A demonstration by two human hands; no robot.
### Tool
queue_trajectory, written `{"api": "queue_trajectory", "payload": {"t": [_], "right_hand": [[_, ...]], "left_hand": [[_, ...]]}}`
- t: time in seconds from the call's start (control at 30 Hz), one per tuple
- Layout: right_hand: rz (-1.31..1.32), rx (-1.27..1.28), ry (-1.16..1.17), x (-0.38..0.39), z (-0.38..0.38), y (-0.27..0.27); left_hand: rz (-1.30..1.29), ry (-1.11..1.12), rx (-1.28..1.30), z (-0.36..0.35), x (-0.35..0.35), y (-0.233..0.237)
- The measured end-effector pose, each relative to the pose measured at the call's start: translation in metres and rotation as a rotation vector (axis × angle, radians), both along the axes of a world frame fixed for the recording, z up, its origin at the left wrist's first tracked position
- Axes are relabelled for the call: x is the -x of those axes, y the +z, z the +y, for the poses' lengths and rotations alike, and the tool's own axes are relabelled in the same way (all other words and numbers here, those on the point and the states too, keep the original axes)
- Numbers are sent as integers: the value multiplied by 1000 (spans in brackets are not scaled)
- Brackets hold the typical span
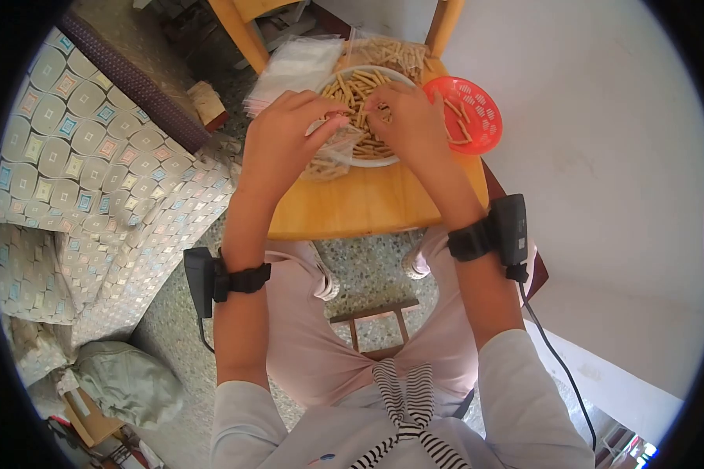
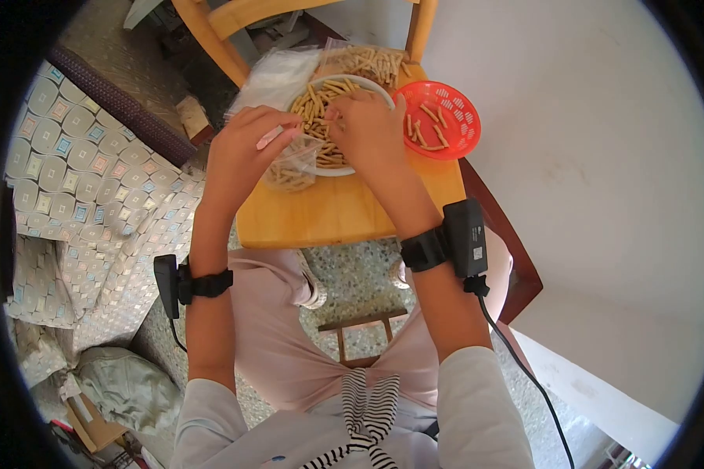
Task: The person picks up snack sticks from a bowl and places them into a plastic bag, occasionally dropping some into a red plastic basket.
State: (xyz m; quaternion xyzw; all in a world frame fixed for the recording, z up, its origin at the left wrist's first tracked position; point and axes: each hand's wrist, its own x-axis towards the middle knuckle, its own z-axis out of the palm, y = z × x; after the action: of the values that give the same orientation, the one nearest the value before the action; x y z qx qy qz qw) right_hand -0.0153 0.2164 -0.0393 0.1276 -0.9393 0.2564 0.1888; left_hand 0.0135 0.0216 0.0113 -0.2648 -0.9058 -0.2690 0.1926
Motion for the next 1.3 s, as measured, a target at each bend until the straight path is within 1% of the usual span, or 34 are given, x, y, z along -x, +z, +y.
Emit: {"api": "queue_trajectory", "payload": {"t": [0.07, 0.1, 0.17, 0.2, 0.27, 0.3, 0.37, 0.4, 0.47, 0.57, 0.8, 0.87, 0.9, 1.1, 1.17, 1.3], "right_hand": [[196, 98, 125, 0, 0, 8], [197, 99, 126, -1, 0, 16], [5, 371, 321, -4, -2, 30], [6, 372, 321, -4, -2, 31], [229, 344, 374, -2, -1, 33], [230, 343, 374, -4, -1, 36], [202, 468, 384, -10, -1, 43], [202, 468, 383, -11, 0, 44], [166, 546, 372, -12, 0, 45], [117, 569, 399, -14, 2, 49], [161, 567, 444, -13, 3, 48], [261, 439, 444, -13, 3, 48], [260, 440, 445, -13, 2, 48], [247, 460, 403, -14, 1, 48], [275, 482, 383, -15, 0, 47], [283, 467, 360, -14, -2, 50]], "left_hand": [[0, 49, -101, 6, 1, -4], [2, 50, -100, 8, 1, -4], [-82, 82, -227, 12, 0, -3], [-81, 81, -227, 14, -1, -2], [-100, 69, -373, 18, -3, 2], [-99, 69, -373, 18, -3, 3], [-81, 30, -429, 19, -3, 6], [-81, 30, -429, 20, -3, 8], [-100, -9, -451, 19, -4, 11], [-70, -15, -482, 19, -4, 10], [-74, -25, -513, 20, -5, 9], [-67, -6, -486, 19, -5, 9], [-68, -4, -486, 20, -5, 9], [-31, 34, -503, 25, -8, 7], [80, -8, -530, 27, -6, 4], [82, 15, -551, 28, -6, 4]]}}
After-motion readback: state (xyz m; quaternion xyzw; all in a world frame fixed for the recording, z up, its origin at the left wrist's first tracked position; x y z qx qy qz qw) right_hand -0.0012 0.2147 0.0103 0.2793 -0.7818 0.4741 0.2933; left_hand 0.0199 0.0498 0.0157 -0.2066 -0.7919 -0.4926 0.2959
